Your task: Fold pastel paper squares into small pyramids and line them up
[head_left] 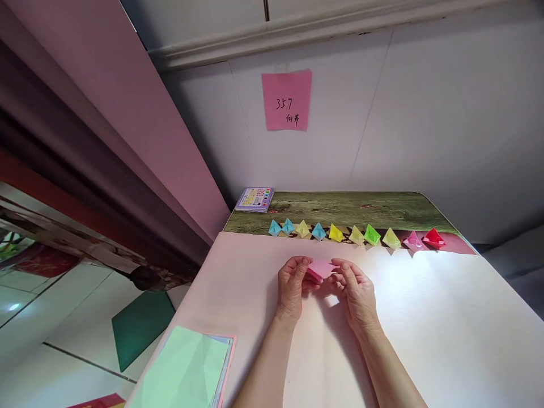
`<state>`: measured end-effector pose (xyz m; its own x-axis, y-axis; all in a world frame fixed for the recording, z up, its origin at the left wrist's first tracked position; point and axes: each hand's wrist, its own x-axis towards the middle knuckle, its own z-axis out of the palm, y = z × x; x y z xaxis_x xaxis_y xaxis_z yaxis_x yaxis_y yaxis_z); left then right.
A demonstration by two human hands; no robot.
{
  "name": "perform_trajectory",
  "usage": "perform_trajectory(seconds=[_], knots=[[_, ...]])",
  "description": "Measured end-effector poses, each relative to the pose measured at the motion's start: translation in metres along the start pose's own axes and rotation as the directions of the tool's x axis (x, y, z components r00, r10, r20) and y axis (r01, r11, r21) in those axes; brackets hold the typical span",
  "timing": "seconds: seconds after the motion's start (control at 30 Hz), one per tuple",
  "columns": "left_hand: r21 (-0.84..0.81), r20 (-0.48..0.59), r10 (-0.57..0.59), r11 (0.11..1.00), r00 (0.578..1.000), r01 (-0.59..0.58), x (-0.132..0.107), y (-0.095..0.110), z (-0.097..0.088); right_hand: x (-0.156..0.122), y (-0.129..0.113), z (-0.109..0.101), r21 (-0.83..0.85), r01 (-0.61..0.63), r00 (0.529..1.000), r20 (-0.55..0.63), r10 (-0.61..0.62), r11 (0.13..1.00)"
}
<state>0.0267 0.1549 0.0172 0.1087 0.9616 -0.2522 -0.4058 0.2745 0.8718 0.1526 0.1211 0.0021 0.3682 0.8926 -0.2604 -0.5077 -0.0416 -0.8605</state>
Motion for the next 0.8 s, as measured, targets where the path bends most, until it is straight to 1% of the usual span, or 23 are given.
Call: perform_trajectory(seconds=[0.1, 0.3, 0.43, 0.5, 0.6, 0.7, 0.8], knots=[[0.007, 0.001, 0.008, 1.0, 1.0, -0.008, -0.001, -0.001, -0.002, 0.001, -0.001, -0.001, -0.001, 0.004, 0.999, 0.036, -0.004, 1.0], [-0.036, 0.084, -0.01, 0.999, 0.996, 0.013, 0.0, 0.001, -0.006, -0.002, -0.008, -0.001, -0.032, 0.0, 0.992, 0.125, 0.004, 1.0], [-0.087, 0.12, -0.014, 0.996, 0.993, 0.025, 0.0, 0.005, -0.007, -0.001, -0.007, -0.003, -0.083, 0.044, 0.984, 0.175, -0.029, 0.996], [-0.085, 0.13, -0.022, 0.996, 0.991, 0.034, 0.0, 0.006, -0.007, 0.001, -0.004, -0.004, -0.12, 0.08, 0.986, 0.155, -0.061, 0.99], [-0.037, 0.122, -0.03, 0.999, 0.992, 0.034, 0.001, 0.003, -0.007, 0.003, 0.0, -0.004, -0.177, 0.121, 0.991, 0.077, -0.109, 0.977], [0.047, 0.116, -0.01, 0.999, 0.993, 0.004, 0.003, -0.001, -0.006, 0.003, 0.001, -0.003, -0.197, 0.131, 0.991, 0.003, -0.133, 0.972], [0.153, 0.114, 0.023, 0.987, 0.993, -0.041, 0.005, -0.005, -0.007, 0.002, 0.0, -0.001, -0.182, 0.128, 0.987, -0.077, -0.144, 0.975]])
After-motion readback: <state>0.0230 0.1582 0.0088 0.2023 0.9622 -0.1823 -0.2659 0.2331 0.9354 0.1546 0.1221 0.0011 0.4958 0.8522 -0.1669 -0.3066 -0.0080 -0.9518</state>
